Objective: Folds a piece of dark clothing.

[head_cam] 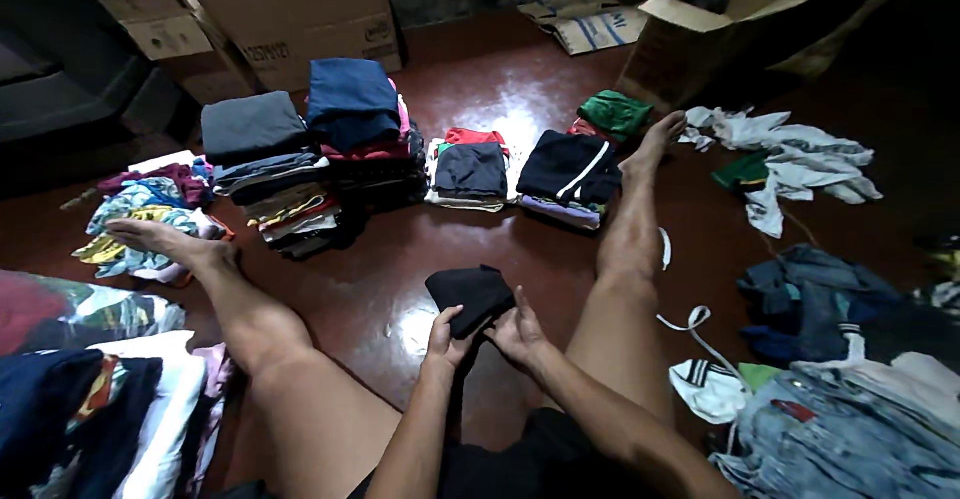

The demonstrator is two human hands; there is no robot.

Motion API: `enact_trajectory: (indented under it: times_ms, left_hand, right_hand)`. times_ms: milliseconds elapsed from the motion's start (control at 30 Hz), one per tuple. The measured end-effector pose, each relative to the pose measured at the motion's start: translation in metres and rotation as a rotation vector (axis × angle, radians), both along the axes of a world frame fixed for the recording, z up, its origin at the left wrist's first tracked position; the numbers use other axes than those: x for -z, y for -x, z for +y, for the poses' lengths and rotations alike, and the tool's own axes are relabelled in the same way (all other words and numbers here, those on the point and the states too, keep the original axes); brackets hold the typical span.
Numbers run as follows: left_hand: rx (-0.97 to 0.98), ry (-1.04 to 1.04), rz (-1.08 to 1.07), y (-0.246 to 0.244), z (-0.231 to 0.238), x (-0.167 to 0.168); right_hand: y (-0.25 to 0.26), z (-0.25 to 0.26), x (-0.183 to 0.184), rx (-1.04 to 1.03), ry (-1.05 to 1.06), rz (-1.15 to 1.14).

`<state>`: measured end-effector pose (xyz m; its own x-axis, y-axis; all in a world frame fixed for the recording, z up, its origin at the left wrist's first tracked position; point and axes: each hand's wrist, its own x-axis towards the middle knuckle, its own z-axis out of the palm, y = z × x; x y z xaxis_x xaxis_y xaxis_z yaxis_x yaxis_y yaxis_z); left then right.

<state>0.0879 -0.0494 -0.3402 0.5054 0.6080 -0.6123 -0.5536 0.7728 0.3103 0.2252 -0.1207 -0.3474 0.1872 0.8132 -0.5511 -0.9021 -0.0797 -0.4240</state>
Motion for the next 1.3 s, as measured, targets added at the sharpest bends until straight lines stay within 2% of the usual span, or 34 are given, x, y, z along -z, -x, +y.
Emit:
enact_trajectory:
  times_ms: [100, 200, 400, 500, 600, 767, 967, 1033, 1167, 1233, 1300]
  left_hand:
    - [0.081, -0.029, 0.06, 0.003, -0.002, 0.005]
    - [0.119, -0.083, 0.106, 0.001, -0.002, 0.011]
    - [-0.239, -0.085, -0.127, 0.009, -0.017, 0.008]
    - [-0.287, -0.172, -0.182, 0.006, -0.033, 0.004]
    - [-0.275, -0.33, -0.06, 0.005, -0.031, 0.0]
    - [-0.327, -0.498, 0.185, -0.001, -0.02, -0.021]
    - [-0.437, -0.297, 0.327, 0.005, 0.006, -0.05]
    - [-0.464, -0.321, 0.297, 0.014, 0.021, -0.069]
    - [-0.502, -0.495, 0.257, 0.033, 0.071, -0.146]
    - [-0.489, -0.584, 0.211, 0.043, 0.117, -0.176]
    - [-0.59, -0.616, 0.155, 0.05, 0.168, -0.226]
  right_hand:
    - [0.006, 0.006, 0.002, -0.008, 0.121, -0.05]
    - [0.005, 0.015, 0.001, 0.031, 0.139, -0.087]
    - [0.021, 0.027, -0.036, 0.088, -0.062, -0.087]
    - [0.039, 0.037, -0.047, 0.153, -0.088, -0.088]
    - [0.052, 0.039, -0.047, 0.126, -0.056, -0.124]
    - [0.067, 0.039, -0.033, 0.044, -0.209, -0.15]
    - [0.076, 0.047, -0.025, -0.115, -0.234, -0.48]
    - [0.066, 0.049, -0.022, -0.189, -0.294, -0.583]
    - [0.038, 0.053, -0.015, -0.356, -0.297, -0.674]
    - [0.026, 0.052, -0.007, -0.377, -0.207, -0.666]
    - [0.014, 0.05, -0.001, -0.379, -0.139, -0.652]
